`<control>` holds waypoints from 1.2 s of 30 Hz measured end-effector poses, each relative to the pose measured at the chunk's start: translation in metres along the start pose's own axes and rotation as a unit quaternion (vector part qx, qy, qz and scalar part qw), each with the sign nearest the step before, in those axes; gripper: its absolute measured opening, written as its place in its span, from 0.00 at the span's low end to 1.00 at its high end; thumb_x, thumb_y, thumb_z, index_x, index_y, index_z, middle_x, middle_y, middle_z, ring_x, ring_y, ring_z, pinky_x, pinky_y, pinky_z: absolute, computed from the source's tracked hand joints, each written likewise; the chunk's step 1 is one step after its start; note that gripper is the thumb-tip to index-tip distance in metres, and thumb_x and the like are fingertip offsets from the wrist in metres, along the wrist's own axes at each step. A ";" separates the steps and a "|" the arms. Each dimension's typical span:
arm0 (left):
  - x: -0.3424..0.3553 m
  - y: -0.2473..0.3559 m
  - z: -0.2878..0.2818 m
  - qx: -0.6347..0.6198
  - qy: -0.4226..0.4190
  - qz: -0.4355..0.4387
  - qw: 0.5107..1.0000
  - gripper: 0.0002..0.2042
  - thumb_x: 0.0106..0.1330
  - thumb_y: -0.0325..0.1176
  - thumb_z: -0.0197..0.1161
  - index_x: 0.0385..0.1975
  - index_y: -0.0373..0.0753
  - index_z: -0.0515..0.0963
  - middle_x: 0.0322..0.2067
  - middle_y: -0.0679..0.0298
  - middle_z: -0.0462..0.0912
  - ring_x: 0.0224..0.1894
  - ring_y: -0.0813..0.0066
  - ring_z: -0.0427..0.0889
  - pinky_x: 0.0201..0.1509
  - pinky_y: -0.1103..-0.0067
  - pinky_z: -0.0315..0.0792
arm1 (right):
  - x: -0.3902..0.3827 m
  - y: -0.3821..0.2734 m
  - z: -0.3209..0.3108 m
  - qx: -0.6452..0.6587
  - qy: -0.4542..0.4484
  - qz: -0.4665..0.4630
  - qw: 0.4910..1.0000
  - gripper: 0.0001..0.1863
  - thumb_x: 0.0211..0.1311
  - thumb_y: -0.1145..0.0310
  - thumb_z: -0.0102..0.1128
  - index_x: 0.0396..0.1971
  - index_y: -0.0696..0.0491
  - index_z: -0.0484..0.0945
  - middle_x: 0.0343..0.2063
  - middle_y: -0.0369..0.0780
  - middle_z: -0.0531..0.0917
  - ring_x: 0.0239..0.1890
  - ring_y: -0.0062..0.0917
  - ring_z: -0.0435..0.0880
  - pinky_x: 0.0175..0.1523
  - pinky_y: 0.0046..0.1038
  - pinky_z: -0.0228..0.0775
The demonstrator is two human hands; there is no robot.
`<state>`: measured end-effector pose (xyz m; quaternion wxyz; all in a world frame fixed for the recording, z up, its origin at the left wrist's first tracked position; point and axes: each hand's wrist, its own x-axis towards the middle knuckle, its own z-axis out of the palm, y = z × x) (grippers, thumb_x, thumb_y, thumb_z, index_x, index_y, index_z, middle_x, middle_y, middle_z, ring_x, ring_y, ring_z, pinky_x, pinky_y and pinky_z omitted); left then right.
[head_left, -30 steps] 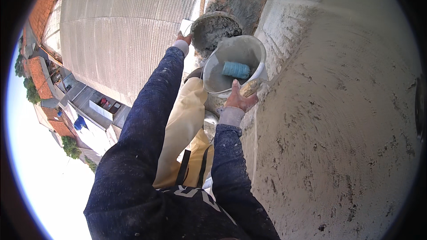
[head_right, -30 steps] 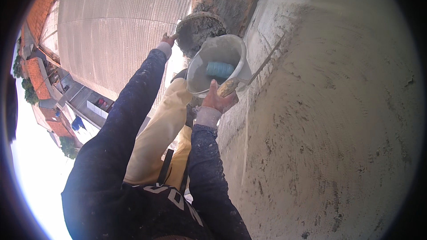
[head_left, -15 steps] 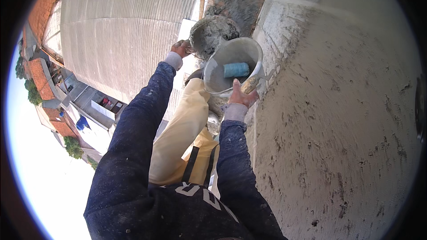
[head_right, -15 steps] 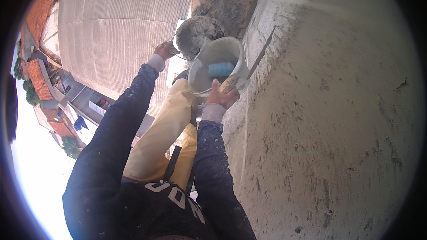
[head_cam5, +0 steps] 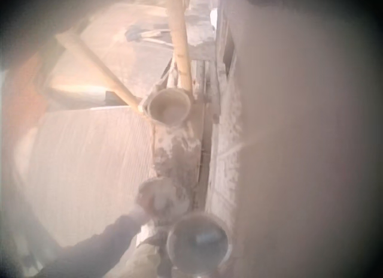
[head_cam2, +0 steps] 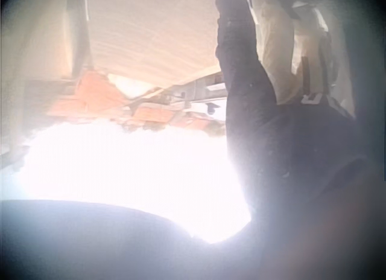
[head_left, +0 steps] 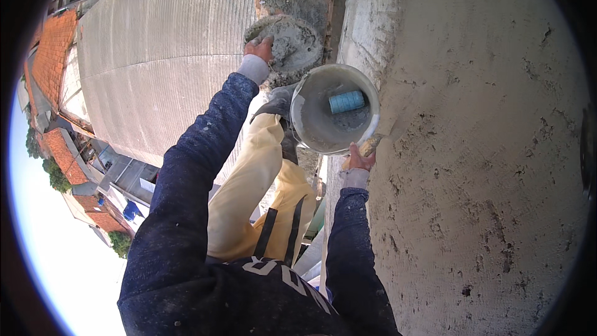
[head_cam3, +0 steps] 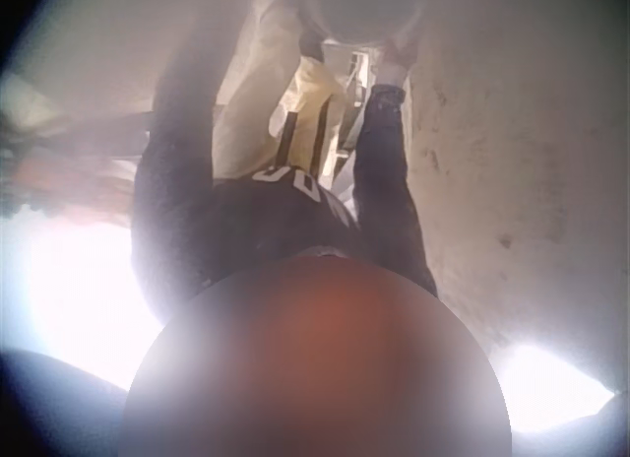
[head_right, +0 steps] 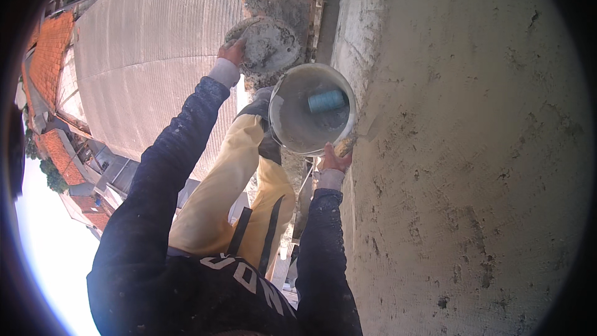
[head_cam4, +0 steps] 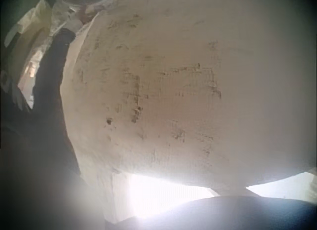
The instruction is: The person scoops wet cement from a bucket with a trowel and applies it to a vertical wall surface. They repeatedly smooth and level the cement layer across the wall while standing on scaffolding.
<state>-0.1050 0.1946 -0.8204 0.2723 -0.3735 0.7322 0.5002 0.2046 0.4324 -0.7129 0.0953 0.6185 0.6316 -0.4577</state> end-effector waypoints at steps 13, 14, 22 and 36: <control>0.017 0.055 0.020 0.283 -0.034 0.205 0.936 0.32 0.63 0.53 0.57 0.55 0.27 0.70 0.51 0.47 0.76 0.55 0.56 0.75 0.57 0.74 0.68 | -0.057 0.091 -0.023 0.082 0.066 0.106 0.989 0.41 0.46 0.72 0.69 0.61 0.62 0.59 0.54 0.48 0.71 0.53 0.34 0.75 0.58 0.32 0.67; 0.011 0.057 0.019 0.269 -0.023 0.210 0.940 0.33 0.62 0.54 0.58 0.55 0.27 0.70 0.51 0.46 0.77 0.54 0.56 0.76 0.57 0.74 0.69 | -0.059 0.087 -0.026 0.094 0.045 0.082 0.991 0.40 0.46 0.72 0.69 0.60 0.62 0.60 0.55 0.48 0.71 0.54 0.34 0.74 0.59 0.32 0.66; -0.024 0.060 -0.023 0.343 -0.062 0.187 0.919 0.35 0.61 0.56 0.58 0.53 0.27 0.71 0.50 0.44 0.77 0.54 0.54 0.76 0.58 0.73 0.68 | -0.042 -0.001 -0.044 -0.023 0.000 -0.077 0.997 0.40 0.44 0.69 0.69 0.59 0.62 0.62 0.56 0.50 0.70 0.58 0.39 0.70 0.63 0.35 0.60; -0.069 -0.046 -0.066 0.353 -0.040 0.171 0.919 0.31 0.61 0.55 0.56 0.49 0.29 0.75 0.44 0.46 0.81 0.48 0.53 0.79 0.52 0.70 0.71 | -0.028 -0.023 -0.111 -0.196 -0.035 -0.130 0.971 0.28 0.37 0.69 0.66 0.45 0.54 0.74 0.39 0.50 0.79 0.43 0.45 0.79 0.48 0.40 0.71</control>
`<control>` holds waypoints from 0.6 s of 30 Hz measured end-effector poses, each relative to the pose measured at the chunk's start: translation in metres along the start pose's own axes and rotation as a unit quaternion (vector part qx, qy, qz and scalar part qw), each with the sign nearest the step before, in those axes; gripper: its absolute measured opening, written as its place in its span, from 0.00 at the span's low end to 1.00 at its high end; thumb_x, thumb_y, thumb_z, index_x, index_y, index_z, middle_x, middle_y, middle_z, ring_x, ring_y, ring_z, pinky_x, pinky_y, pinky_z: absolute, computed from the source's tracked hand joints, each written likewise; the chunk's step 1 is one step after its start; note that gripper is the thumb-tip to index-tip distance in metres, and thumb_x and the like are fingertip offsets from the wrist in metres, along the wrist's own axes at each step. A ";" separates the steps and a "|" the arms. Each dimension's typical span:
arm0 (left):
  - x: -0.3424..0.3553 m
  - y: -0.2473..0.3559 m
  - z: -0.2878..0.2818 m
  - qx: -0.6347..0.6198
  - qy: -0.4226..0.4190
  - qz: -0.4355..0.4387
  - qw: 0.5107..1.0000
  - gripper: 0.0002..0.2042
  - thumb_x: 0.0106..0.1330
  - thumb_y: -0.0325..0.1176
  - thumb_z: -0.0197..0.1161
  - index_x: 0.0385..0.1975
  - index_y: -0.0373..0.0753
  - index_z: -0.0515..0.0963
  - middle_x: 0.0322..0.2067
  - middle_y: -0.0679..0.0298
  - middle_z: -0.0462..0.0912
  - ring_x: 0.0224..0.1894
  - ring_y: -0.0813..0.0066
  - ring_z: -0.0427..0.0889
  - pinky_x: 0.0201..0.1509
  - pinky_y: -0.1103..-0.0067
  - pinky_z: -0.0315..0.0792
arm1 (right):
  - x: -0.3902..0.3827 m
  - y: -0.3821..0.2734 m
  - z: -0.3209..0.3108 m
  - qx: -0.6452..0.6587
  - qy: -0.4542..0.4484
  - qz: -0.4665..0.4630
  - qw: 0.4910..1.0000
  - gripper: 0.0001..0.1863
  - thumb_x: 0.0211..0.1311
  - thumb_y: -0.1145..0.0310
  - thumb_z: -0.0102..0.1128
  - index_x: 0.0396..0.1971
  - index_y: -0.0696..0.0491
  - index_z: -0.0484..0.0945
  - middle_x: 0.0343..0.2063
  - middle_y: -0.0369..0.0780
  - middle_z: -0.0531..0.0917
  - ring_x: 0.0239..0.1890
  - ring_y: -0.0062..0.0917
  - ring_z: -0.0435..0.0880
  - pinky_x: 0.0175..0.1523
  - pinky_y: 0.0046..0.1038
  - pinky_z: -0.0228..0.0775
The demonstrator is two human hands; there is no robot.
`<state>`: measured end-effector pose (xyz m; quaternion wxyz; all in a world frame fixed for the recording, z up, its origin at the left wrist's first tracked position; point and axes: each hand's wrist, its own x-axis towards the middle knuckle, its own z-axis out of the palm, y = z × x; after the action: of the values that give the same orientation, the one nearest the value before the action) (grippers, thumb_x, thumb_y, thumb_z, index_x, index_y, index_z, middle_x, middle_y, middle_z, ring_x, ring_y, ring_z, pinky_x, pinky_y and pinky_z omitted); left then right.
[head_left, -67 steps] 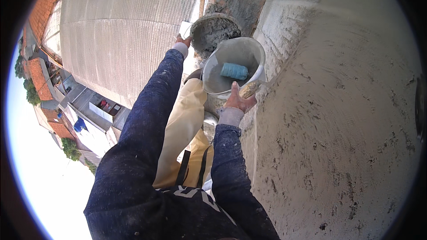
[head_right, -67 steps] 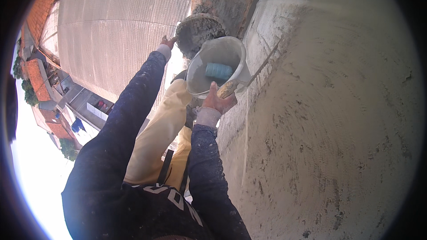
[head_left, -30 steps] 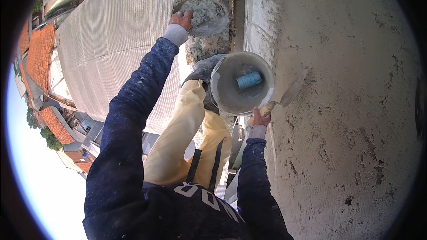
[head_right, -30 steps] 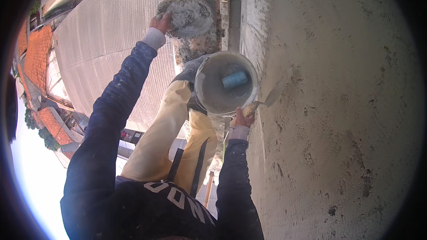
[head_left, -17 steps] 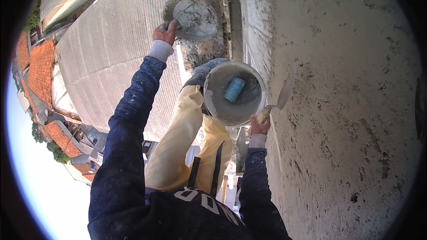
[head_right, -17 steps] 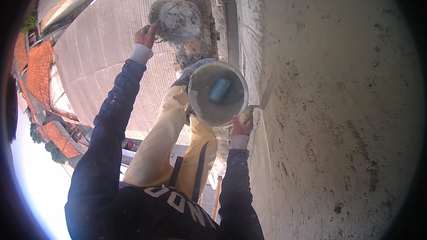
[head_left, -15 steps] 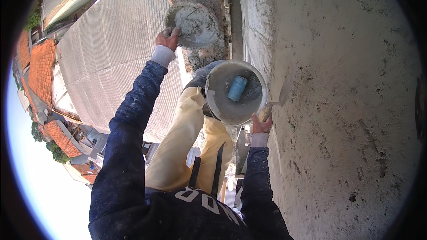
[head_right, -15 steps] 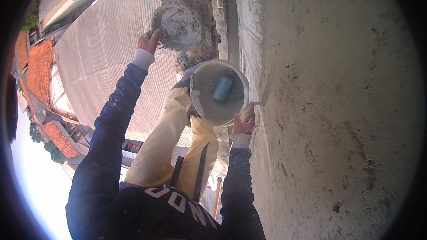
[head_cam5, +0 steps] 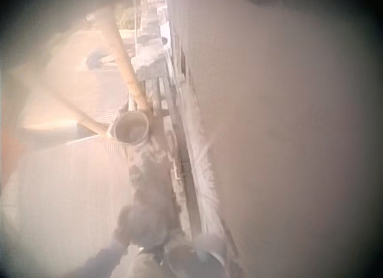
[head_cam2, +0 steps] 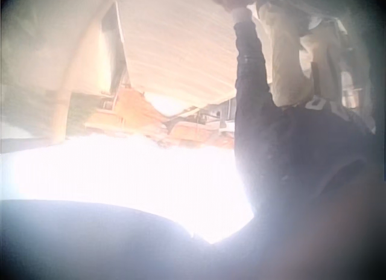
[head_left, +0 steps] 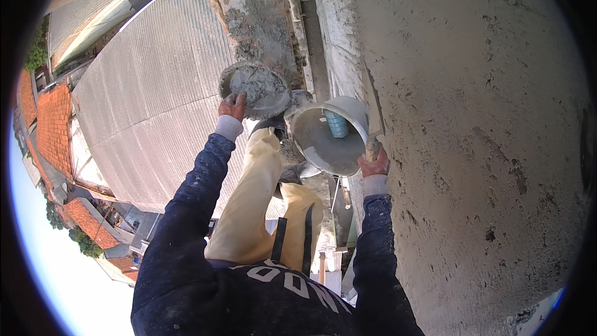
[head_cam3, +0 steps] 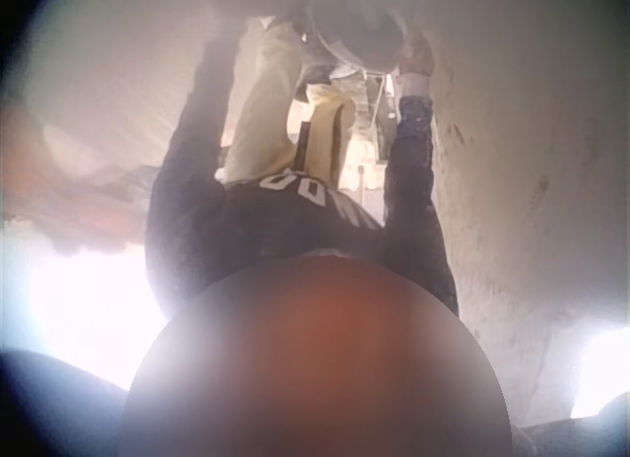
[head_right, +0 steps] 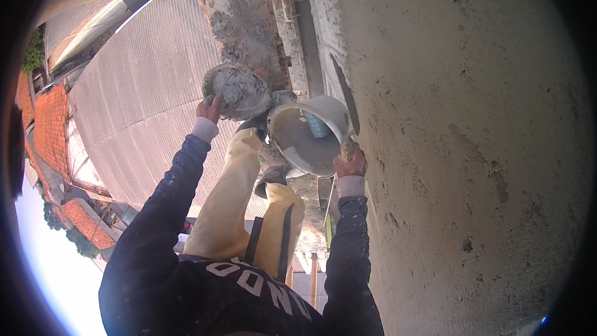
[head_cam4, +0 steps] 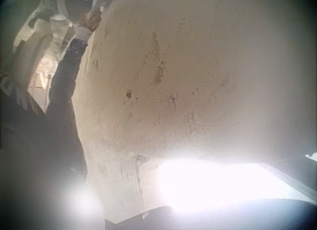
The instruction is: The person scoops wet cement from a bucket with a trowel and applies it to a vertical wall surface. They repeatedly smooth and level the cement layer across the wall while standing on scaffolding.
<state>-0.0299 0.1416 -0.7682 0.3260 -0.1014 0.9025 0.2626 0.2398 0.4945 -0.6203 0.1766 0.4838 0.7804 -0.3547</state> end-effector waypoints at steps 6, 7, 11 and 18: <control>-0.001 0.010 -0.002 -0.055 -0.044 -0.001 0.998 0.31 0.61 0.52 0.60 0.52 0.27 0.73 0.45 0.49 0.81 0.48 0.61 0.79 0.52 0.75 0.70 | -0.037 0.094 0.014 -0.190 -0.081 0.004 0.978 0.29 0.37 0.68 0.63 0.48 0.50 0.74 0.36 0.49 0.78 0.42 0.44 0.78 0.48 0.41 0.71; 0.002 0.010 0.000 -0.099 -0.042 0.043 0.993 0.31 0.61 0.51 0.60 0.52 0.26 0.73 0.46 0.48 0.81 0.49 0.61 0.79 0.53 0.75 0.70 | -0.047 0.118 0.020 -0.221 -0.115 0.019 0.968 0.30 0.38 0.67 0.63 0.50 0.48 0.74 0.38 0.49 0.79 0.44 0.43 0.78 0.50 0.41 0.71; 0.043 0.007 0.011 0.010 -0.056 0.029 0.998 0.34 0.60 0.50 0.63 0.54 0.23 0.70 0.50 0.46 0.77 0.51 0.60 0.78 0.54 0.75 0.70 | -0.104 0.220 0.058 -0.283 -0.160 0.064 0.944 0.31 0.40 0.66 0.63 0.52 0.44 0.73 0.41 0.47 0.79 0.48 0.40 0.77 0.54 0.40 0.70; 0.093 0.005 0.054 0.039 -0.004 0.124 0.991 0.36 0.60 0.53 0.62 0.57 0.25 0.67 0.55 0.45 0.73 0.58 0.59 0.73 0.57 0.77 0.68 | -0.228 0.365 0.142 -0.266 -0.227 0.211 0.913 0.31 0.44 0.65 0.63 0.54 0.41 0.70 0.42 0.46 0.77 0.48 0.40 0.78 0.54 0.39 0.70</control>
<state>-0.0740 0.1735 -0.8612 0.2980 0.0254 0.9165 0.2659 0.6584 0.3498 -0.7163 0.5418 0.4792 0.6643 -0.1886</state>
